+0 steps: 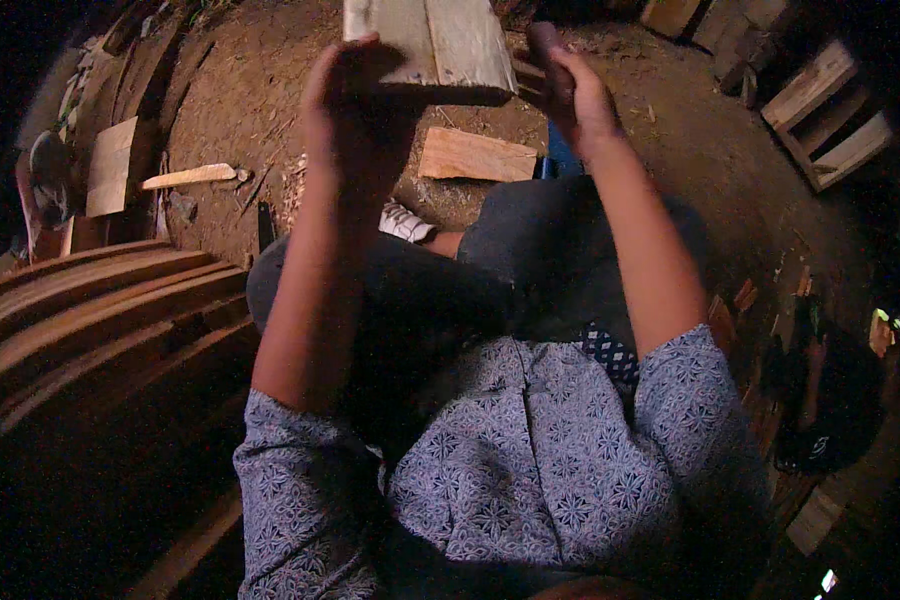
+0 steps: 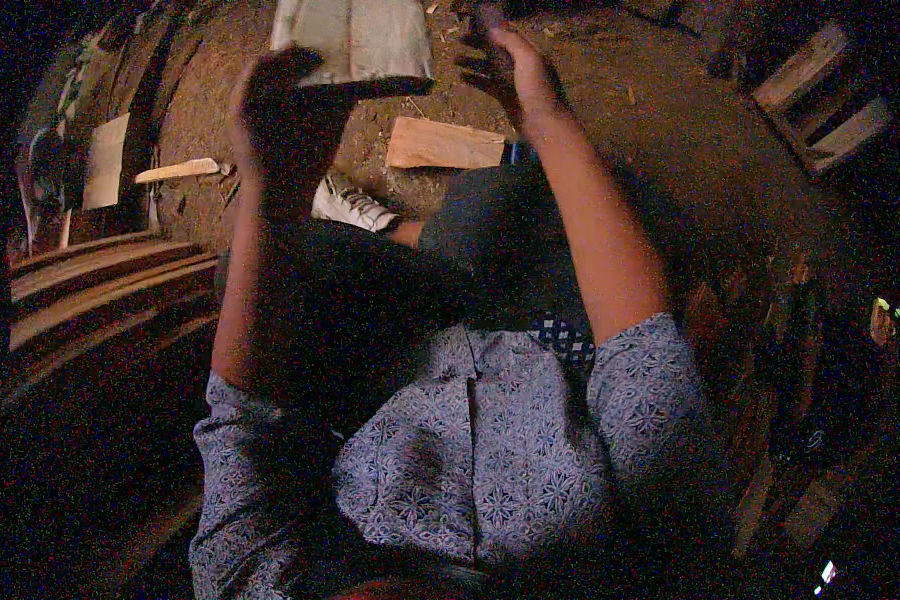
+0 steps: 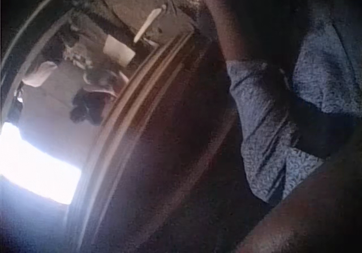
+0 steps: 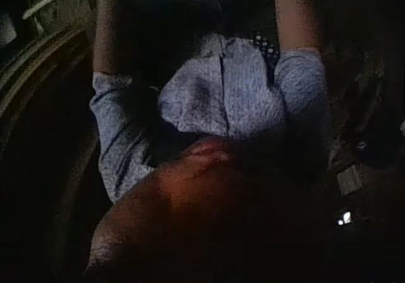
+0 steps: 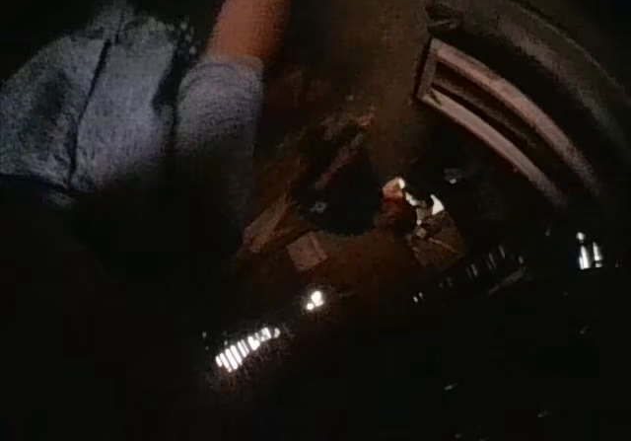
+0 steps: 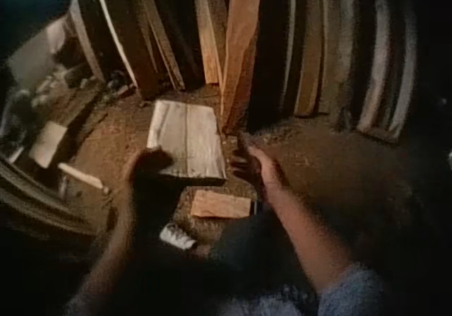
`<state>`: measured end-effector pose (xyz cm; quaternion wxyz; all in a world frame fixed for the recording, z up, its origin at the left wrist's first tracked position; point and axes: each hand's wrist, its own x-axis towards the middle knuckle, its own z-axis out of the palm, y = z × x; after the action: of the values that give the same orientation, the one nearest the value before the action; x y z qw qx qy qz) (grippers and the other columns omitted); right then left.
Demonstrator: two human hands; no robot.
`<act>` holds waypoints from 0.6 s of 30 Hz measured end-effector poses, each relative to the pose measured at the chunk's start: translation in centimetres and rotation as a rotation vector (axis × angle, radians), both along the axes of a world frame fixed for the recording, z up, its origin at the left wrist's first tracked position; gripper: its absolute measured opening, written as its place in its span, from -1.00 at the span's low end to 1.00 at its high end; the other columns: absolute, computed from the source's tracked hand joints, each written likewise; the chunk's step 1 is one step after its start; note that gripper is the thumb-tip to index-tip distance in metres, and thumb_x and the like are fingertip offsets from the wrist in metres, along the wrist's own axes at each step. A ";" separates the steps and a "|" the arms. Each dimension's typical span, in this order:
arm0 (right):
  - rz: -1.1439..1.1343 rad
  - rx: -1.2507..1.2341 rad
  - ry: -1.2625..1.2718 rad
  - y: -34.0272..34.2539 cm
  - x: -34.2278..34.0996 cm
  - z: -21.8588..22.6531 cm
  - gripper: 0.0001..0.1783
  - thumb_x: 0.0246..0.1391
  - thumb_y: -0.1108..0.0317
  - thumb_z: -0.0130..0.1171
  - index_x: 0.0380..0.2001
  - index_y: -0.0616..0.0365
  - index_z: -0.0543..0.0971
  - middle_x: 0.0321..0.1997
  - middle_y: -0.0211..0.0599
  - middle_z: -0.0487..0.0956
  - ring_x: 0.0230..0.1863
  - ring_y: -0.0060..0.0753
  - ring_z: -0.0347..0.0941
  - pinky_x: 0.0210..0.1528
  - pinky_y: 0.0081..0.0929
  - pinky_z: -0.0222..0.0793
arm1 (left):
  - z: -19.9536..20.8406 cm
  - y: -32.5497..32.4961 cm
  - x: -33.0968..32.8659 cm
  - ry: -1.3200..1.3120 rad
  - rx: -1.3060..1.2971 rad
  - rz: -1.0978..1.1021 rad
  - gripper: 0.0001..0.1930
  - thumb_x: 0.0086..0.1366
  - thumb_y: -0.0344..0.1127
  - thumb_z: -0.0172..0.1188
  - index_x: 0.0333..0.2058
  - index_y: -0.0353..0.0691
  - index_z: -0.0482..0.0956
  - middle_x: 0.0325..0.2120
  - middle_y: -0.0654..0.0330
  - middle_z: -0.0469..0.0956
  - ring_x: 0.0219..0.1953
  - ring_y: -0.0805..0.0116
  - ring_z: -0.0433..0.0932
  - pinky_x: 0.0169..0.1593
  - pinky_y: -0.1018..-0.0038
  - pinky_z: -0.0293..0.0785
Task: The person sits on the ground and sands a small wooden box using a sanding block. They rotate the box to smooth multiple edges and surfaces, then set it down and pick up another wooden piece to continue sanding.
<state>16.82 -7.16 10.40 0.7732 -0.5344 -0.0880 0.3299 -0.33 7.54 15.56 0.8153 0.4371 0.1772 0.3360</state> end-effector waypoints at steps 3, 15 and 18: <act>-0.031 -0.032 0.097 0.0 1.9 -3.7 -0.64 0.07 0.13 0.04 -0.16 0.14 0.49 -0.29 -0.28 0.57 -0.27 -0.36 0.50 -0.16 -0.39 0.41 | -1.5 -0.5 3.1 0.112 -0.215 -0.132 -0.68 0.13 -0.10 0.08 -0.24 -0.19 0.50 -0.35 0.13 0.52 -0.29 0.16 0.50 -0.19 0.20 0.44; -0.151 -0.126 -0.203 -0.1 1.2 -1.4 -0.56 0.01 0.19 0.24 -0.06 0.12 0.44 -0.16 -0.45 0.51 -0.15 -0.55 0.41 -0.05 -0.52 0.32 | -6.4 1.9 5.2 0.475 0.209 -0.390 -0.57 0.08 -0.33 0.12 -0.05 -0.34 0.38 -0.22 0.12 0.51 -0.17 0.32 0.48 -0.07 0.40 0.40; -0.127 -0.087 -0.199 -0.4 0.8 -2.0 -0.56 0.01 0.20 0.24 -0.05 0.12 0.44 -0.16 -0.45 0.51 -0.15 -0.55 0.41 -0.03 -0.52 0.31 | -6.6 0.8 5.4 0.501 0.263 -0.338 -0.53 0.15 -0.22 0.21 -0.04 -0.37 0.37 -0.17 0.07 0.51 -0.18 0.37 0.50 -0.11 0.43 0.43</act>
<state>17.67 -7.54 8.41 0.7562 -0.6019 -0.1159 0.2292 5.09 8.32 8.96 0.7273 0.6308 0.2521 0.0978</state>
